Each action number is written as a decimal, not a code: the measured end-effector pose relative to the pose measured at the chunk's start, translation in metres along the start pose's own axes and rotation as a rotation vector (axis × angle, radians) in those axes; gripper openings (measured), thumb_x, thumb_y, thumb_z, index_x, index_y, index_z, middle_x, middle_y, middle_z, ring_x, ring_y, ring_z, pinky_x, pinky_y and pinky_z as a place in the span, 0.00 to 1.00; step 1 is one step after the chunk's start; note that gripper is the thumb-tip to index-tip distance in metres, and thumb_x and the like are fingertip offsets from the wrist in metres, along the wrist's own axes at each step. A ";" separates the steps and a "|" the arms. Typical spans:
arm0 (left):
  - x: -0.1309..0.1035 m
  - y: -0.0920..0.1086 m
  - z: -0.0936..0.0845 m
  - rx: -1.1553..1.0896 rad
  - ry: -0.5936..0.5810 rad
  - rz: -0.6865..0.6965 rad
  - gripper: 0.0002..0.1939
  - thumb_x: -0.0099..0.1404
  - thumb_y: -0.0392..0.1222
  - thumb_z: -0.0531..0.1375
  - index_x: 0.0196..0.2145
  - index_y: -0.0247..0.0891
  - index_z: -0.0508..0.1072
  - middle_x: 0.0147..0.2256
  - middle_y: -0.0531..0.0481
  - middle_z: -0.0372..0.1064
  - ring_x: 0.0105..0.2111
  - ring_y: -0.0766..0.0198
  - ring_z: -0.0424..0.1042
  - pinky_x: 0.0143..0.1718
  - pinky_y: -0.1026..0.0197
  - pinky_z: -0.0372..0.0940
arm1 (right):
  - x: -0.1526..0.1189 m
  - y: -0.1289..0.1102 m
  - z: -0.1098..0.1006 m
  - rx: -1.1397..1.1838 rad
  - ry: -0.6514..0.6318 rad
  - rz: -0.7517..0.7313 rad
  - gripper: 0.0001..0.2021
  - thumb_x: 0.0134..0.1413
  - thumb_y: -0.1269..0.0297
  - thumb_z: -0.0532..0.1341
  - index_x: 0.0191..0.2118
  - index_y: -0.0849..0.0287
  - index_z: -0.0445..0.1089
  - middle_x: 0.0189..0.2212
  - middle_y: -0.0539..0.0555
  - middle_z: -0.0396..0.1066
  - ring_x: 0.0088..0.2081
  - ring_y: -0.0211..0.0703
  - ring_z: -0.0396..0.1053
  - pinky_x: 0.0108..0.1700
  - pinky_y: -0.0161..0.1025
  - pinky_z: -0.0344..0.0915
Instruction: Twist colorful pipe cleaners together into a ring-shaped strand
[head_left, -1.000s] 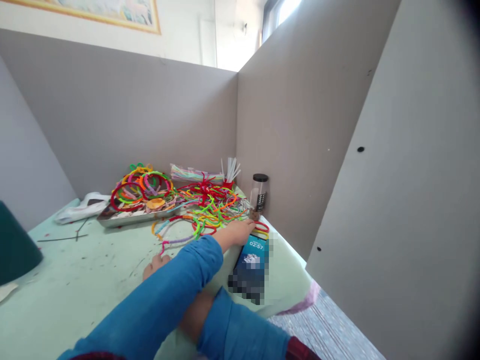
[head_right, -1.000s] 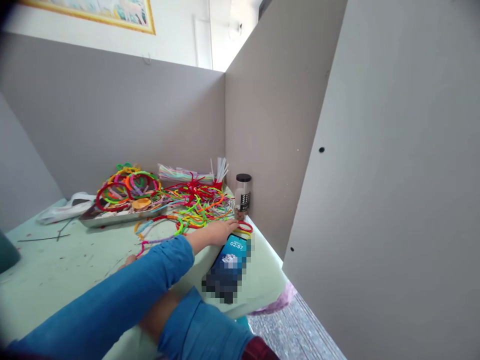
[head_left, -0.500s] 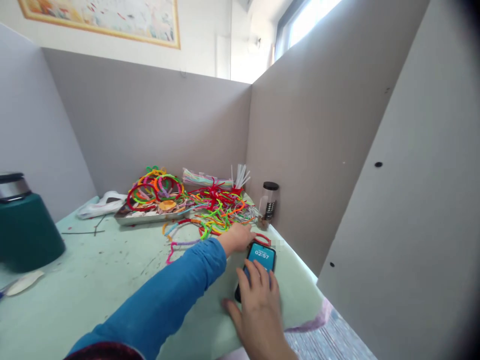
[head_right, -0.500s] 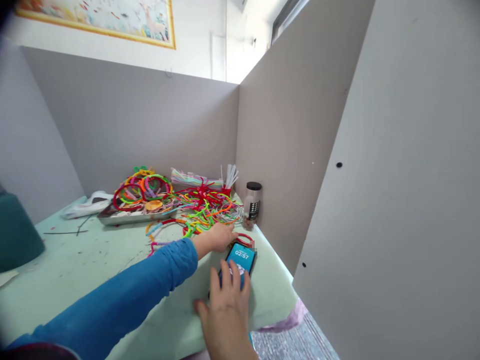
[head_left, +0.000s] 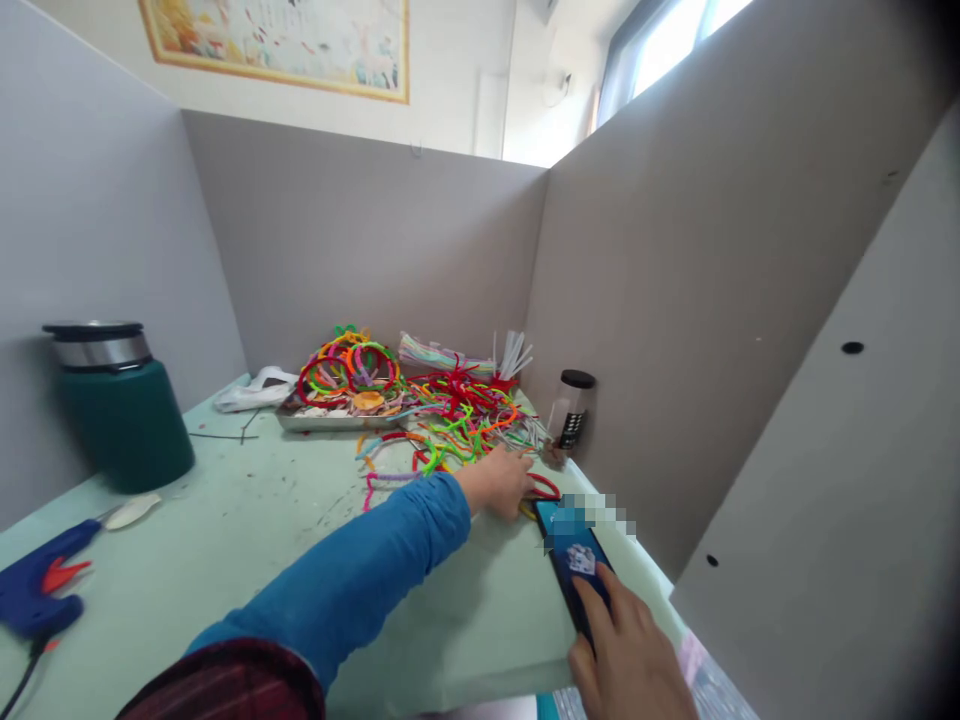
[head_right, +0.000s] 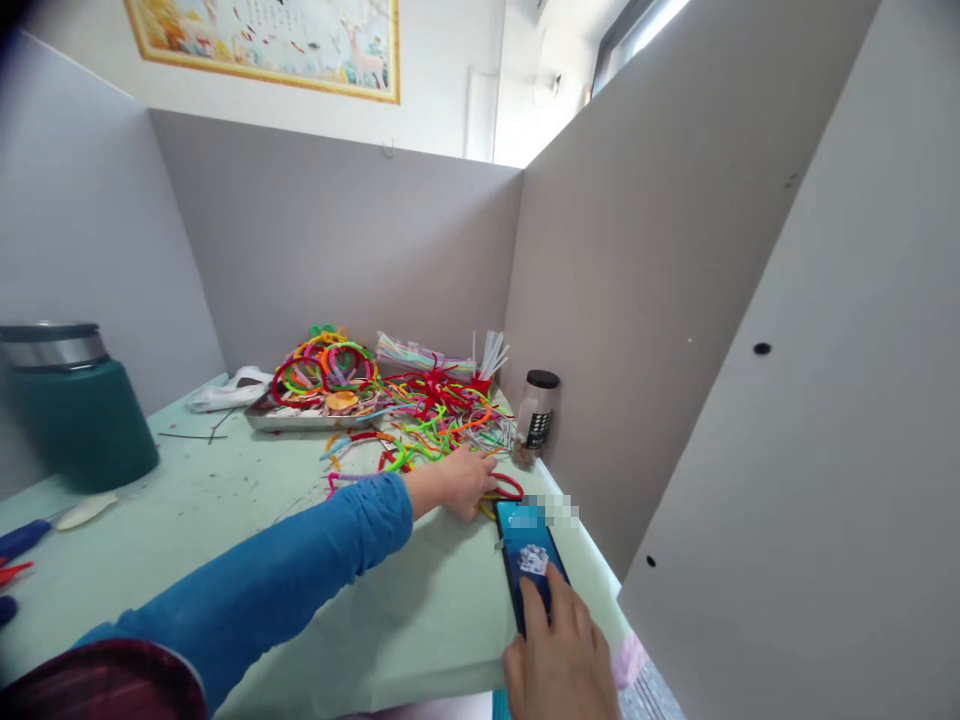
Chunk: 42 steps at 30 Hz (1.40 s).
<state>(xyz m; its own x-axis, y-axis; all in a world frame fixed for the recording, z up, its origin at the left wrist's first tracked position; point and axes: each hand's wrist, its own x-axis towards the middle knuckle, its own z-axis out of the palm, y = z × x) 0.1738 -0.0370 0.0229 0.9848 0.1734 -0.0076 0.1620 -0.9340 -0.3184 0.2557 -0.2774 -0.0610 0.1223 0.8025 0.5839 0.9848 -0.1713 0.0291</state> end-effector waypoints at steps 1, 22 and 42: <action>-0.001 -0.002 0.001 0.024 0.024 0.013 0.21 0.51 0.49 0.57 0.42 0.40 0.74 0.43 0.38 0.65 0.43 0.48 0.64 0.47 0.43 0.54 | -0.002 0.005 0.001 -0.002 0.002 -0.020 0.20 0.50 0.67 0.54 0.51 0.57 0.65 0.54 0.62 0.61 0.50 0.54 0.64 0.45 0.47 0.65; -0.137 -0.083 -0.080 -0.788 0.944 -0.368 0.13 0.57 0.47 0.61 0.34 0.36 0.77 0.35 0.46 0.71 0.35 0.65 0.69 0.38 0.63 0.63 | 0.166 -0.080 -0.058 0.129 -0.212 -0.016 0.13 0.60 0.60 0.50 0.42 0.56 0.69 0.37 0.56 0.73 0.38 0.46 0.70 0.35 0.37 0.58; -0.190 -0.169 -0.047 -0.163 0.576 -0.825 0.12 0.61 0.38 0.55 0.38 0.34 0.77 0.38 0.42 0.72 0.38 0.58 0.69 0.41 0.59 0.60 | 0.230 -0.108 0.058 0.126 -0.364 -0.043 0.14 0.55 0.66 0.51 0.38 0.61 0.74 0.40 0.63 0.72 0.43 0.51 0.68 0.38 0.39 0.60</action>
<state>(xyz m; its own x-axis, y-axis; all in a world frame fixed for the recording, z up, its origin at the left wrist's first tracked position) -0.0377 0.0734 0.1231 0.4355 0.6458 0.6272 0.7678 -0.6301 0.1157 0.1846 -0.0407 0.0229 0.0945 0.9616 0.2576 0.9946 -0.0801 -0.0657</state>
